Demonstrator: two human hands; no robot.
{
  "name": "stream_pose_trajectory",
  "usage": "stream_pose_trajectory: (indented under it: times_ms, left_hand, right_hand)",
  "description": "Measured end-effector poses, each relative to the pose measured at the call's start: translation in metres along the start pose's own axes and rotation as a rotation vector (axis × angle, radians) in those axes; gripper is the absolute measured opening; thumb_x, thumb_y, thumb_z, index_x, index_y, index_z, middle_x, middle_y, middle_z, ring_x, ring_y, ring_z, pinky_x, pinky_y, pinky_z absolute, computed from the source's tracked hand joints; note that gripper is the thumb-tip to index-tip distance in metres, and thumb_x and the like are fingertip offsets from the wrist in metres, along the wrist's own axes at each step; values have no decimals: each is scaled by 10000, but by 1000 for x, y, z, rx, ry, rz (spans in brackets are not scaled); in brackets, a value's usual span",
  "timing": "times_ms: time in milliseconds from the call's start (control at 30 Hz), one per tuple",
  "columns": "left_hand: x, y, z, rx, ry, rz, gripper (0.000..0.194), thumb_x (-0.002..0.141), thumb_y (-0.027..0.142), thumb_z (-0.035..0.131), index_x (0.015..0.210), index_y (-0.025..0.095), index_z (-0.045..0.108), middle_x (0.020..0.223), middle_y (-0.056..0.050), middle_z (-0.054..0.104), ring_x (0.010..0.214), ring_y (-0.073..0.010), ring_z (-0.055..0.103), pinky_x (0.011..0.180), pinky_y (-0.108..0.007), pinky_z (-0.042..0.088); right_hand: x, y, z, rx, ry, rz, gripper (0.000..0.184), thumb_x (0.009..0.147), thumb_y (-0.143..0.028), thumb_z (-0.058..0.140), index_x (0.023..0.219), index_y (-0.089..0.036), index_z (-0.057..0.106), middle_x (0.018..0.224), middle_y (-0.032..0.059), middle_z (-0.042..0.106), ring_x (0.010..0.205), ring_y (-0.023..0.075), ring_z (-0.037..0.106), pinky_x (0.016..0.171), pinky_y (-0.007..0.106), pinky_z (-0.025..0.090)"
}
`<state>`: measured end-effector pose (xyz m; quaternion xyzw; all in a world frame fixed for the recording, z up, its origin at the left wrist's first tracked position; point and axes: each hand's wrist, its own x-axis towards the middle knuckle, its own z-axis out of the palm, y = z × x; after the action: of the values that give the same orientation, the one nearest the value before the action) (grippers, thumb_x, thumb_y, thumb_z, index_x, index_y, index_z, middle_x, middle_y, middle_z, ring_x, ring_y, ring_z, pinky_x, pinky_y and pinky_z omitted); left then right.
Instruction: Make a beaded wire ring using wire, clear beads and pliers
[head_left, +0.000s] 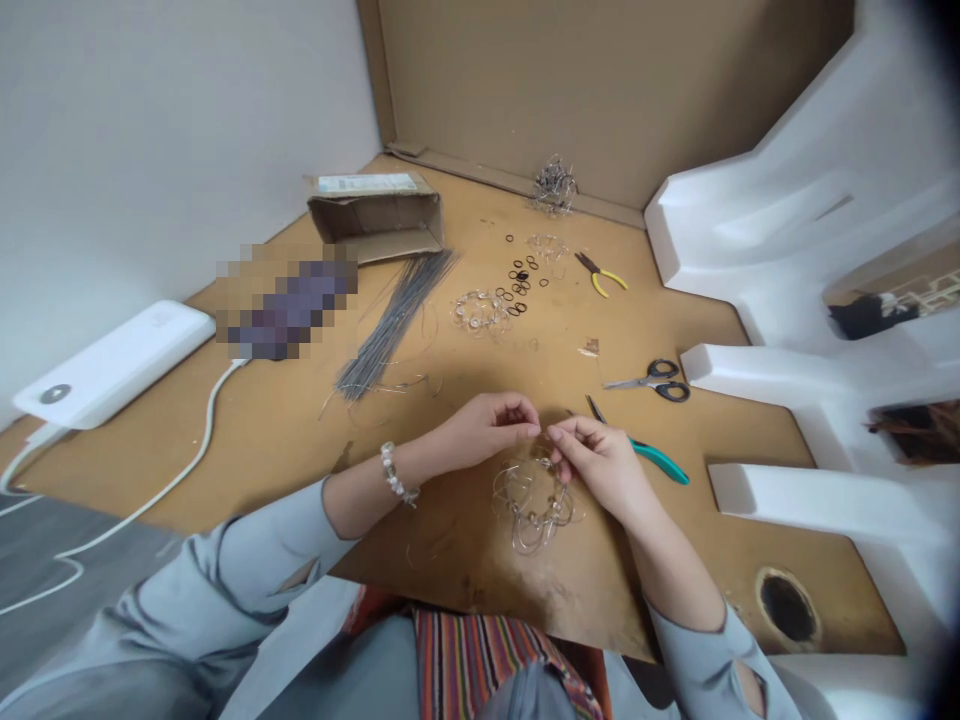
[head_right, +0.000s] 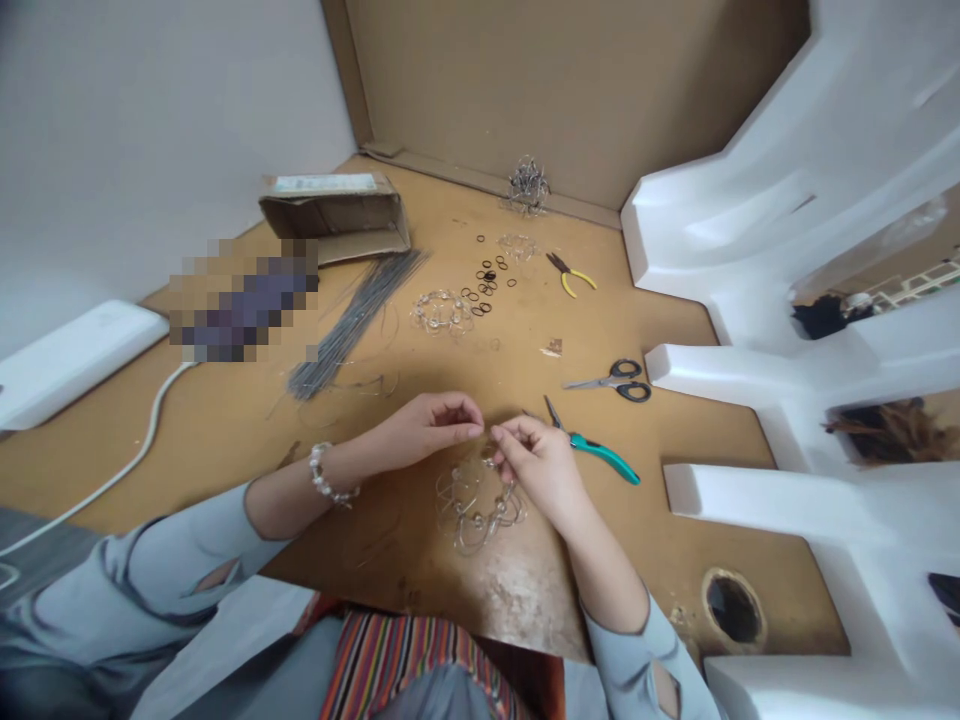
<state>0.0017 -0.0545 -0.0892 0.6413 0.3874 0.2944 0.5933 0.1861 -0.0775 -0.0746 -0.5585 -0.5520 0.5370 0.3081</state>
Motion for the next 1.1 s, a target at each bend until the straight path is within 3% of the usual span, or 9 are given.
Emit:
stream_pose_trajectory:
  times_ms: [167, 433, 667, 900, 1000, 1100]
  left_hand:
    - [-10, 7, -12, 373, -58, -67, 238, 756, 391, 609, 831, 166, 585, 742, -7, 617, 643, -129, 536, 564, -224, 384]
    - [-9, 4, -12, 522, -79, -51, 133, 749, 249, 533, 662, 158, 575, 610, 14, 577, 542, -110, 484, 509, -220, 314]
    - [-9, 7, -3, 533, 71, -75, 152, 824, 274, 459, 742, 170, 535, 670, 8, 574, 588, -123, 482, 535, -230, 316]
    - [-8, 0, 2, 543, 152, -19, 149, 860, 280, 442, 781, 172, 508, 680, 6, 552, 595, -121, 461, 554, -240, 326]
    - [-6, -3, 5, 406, 222, 2, 153, 862, 273, 444, 770, 166, 504, 709, 0, 554, 629, -122, 475, 580, -242, 358]
    - [-3, -4, 7, 152, 249, -18, 168, 862, 294, 461, 770, 161, 506, 727, -4, 586, 656, -121, 511, 620, -247, 403]
  right_hand:
    - [2, 2, -6, 117, 153, 44, 356, 692, -499, 671, 658, -154, 587, 541, 2, 612, 452, 100, 572, 455, 207, 459]
    - [1, 1, -7, 77, 182, -1, 303, 705, -455, 670, 710, -159, 606, 534, -21, 577, 454, 92, 539, 480, 211, 445]
    - [-3, 3, -6, -146, 125, -145, 229, 753, -388, 607, 683, -170, 609, 480, -52, 453, 434, 72, 383, 426, 200, 337]
    - [-4, 10, -2, -456, 141, -380, 164, 801, -303, 559, 711, -191, 638, 572, -8, 523, 542, 110, 467, 521, 230, 392]
    - [-5, 11, 1, -522, 112, -435, 154, 822, -291, 540, 756, -198, 643, 580, -10, 526, 553, 114, 487, 536, 230, 395]
    - [-6, 11, 4, -494, 95, -391, 145, 831, -291, 536, 772, -194, 628, 557, -30, 508, 503, 96, 452, 497, 217, 371]
